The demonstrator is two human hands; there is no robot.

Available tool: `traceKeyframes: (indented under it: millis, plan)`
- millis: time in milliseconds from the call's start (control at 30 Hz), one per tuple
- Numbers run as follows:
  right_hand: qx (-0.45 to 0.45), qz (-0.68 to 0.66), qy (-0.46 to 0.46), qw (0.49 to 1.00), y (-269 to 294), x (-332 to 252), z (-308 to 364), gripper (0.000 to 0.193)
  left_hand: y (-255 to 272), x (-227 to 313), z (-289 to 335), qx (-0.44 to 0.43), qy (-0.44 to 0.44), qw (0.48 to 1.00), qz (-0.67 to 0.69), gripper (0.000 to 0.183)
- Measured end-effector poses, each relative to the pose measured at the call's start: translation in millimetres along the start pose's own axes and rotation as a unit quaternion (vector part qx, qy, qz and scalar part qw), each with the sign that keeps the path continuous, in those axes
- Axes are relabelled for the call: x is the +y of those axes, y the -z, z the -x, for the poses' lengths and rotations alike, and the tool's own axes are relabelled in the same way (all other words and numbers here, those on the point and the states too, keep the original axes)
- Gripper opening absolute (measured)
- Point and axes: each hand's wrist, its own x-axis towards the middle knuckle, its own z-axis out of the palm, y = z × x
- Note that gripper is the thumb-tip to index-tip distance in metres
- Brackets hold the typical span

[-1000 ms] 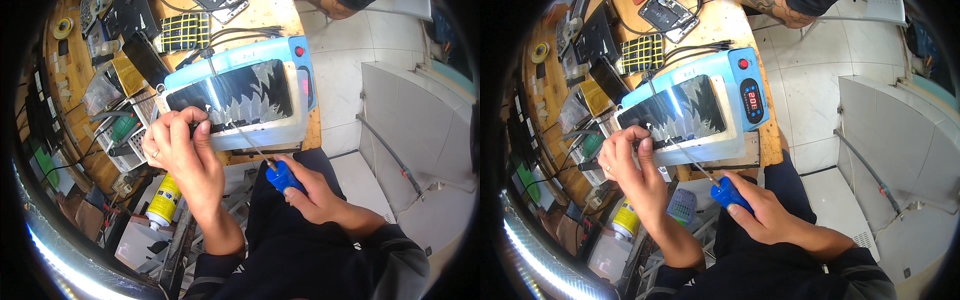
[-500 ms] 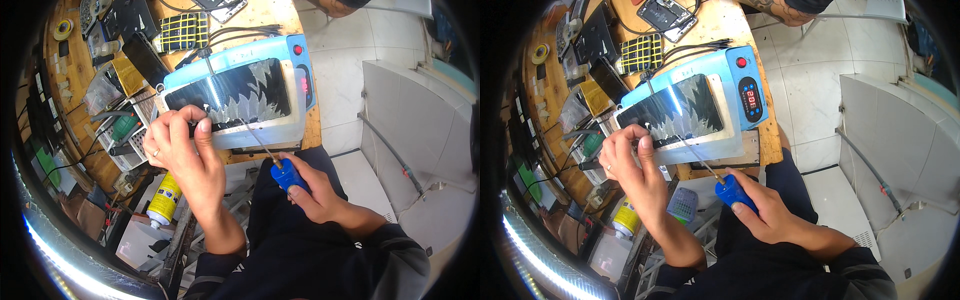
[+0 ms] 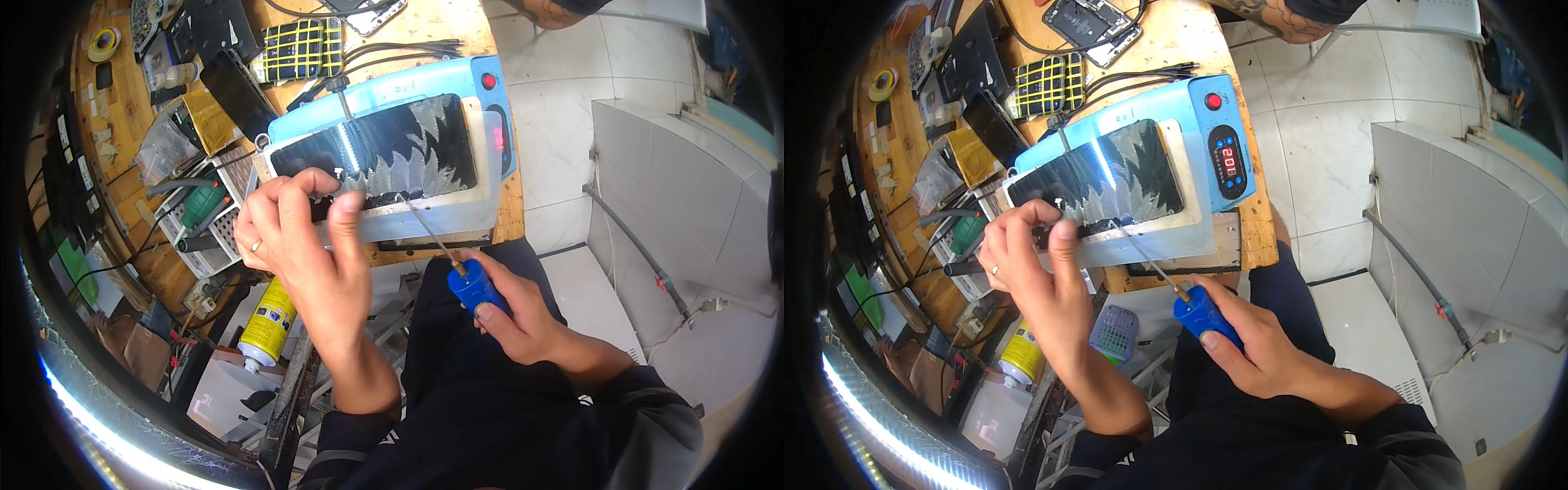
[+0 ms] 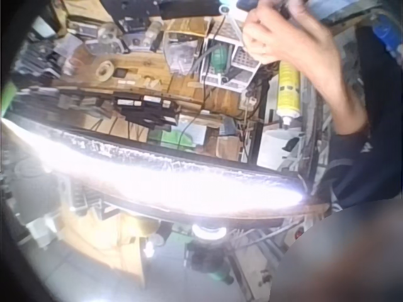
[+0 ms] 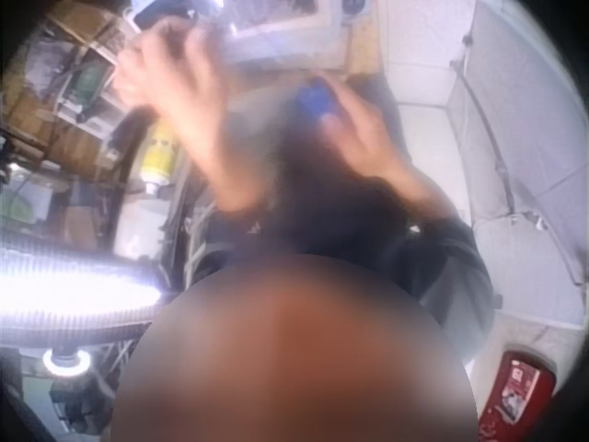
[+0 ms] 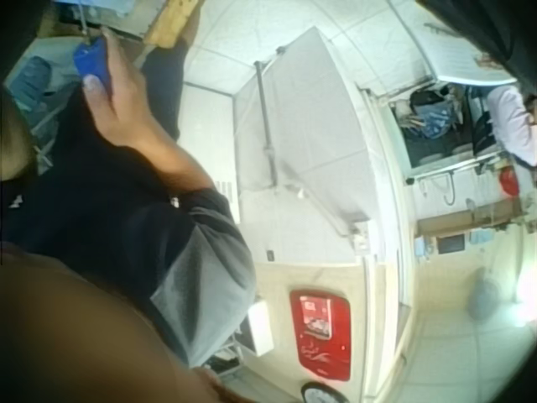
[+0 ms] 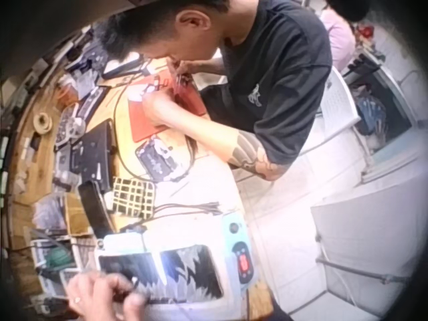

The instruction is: The person uses a heated precision tool to carefully scrape and lift the broken glass from a smartphone screen clamped in a holder. They repeatedly apply the tool along the edges and surface to separate the glass from the underlying display, then remove the detached glass pieces.

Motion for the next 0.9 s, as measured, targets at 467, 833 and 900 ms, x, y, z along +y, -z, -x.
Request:
traceKeyframes:
  millis: [467,833,900]
  plan:
    - [-0.006,0.012,-0.001,1.0,-0.6,0.9,0.4,0.061,-3.9,1.4,1.6,0.016,-0.003,1.0,0.003,0.047]
    - [0.026,0.004,0.005,1.0,5.4,3.8,7.9,0.061,-3.3,-18.6,2.7,0.049,0.03,0.988,0.141,0.014]
    - [0.021,0.0,0.005,1.0,2.2,3.4,6.6,0.061,-13.0,-23.1,6.1,0.096,0.059,0.972,0.205,0.012]
